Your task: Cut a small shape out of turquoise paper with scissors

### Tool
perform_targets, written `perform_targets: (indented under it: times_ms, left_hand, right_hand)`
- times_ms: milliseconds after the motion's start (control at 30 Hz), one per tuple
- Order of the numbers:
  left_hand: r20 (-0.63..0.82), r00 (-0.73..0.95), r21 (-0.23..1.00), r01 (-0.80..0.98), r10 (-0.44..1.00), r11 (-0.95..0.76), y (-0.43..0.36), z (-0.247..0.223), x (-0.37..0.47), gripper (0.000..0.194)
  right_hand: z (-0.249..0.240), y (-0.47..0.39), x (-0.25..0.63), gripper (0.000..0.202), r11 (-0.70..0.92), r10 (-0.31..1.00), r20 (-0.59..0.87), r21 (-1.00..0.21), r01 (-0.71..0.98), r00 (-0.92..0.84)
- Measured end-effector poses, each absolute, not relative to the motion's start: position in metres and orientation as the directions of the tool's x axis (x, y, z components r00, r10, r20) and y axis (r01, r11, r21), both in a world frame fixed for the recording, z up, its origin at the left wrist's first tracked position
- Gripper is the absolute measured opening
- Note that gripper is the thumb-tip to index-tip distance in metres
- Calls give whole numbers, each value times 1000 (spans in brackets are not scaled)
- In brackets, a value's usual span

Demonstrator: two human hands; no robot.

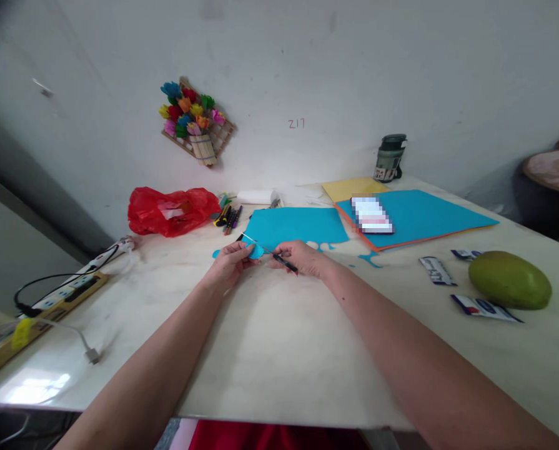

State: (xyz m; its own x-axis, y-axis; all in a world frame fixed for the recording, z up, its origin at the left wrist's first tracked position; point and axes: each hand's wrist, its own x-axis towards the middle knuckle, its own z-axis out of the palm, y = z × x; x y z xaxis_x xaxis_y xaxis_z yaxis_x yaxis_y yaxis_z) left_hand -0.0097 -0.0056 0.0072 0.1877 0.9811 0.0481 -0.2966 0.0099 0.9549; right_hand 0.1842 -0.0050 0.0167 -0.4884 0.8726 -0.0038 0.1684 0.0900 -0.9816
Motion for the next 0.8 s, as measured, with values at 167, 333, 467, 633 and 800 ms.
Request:
perform_targets:
  times_ms: [167, 333, 467, 633, 800]
  left_hand:
    - [50, 206, 950, -312, 977, 17, -5, 6, -11, 28]
    - [34, 198, 947, -318, 980, 32, -4, 6, -10, 27]
    - [31, 207, 946, -323, 978, 39, -5, 7, -10, 26]
    - [19, 198, 944, -325, 980, 47, -5, 6, -10, 25]
    - [26, 194, 940, -337, 981, 42, -4, 5, -10, 26]
  right_hand:
    - [20, -7, 183, 28, 60, 878, -21, -986, 154, -479]
    - [20, -7, 183, 28, 50, 883, -29, -987, 155, -469]
    - [16, -4, 184, 30, 56, 875, -28, -986, 158, -483]
    - [14, -3, 184, 30, 40, 878, -36, -988, 149, -478]
    - [11, 0, 184, 31, 54, 873, -24, -988, 146, -486]
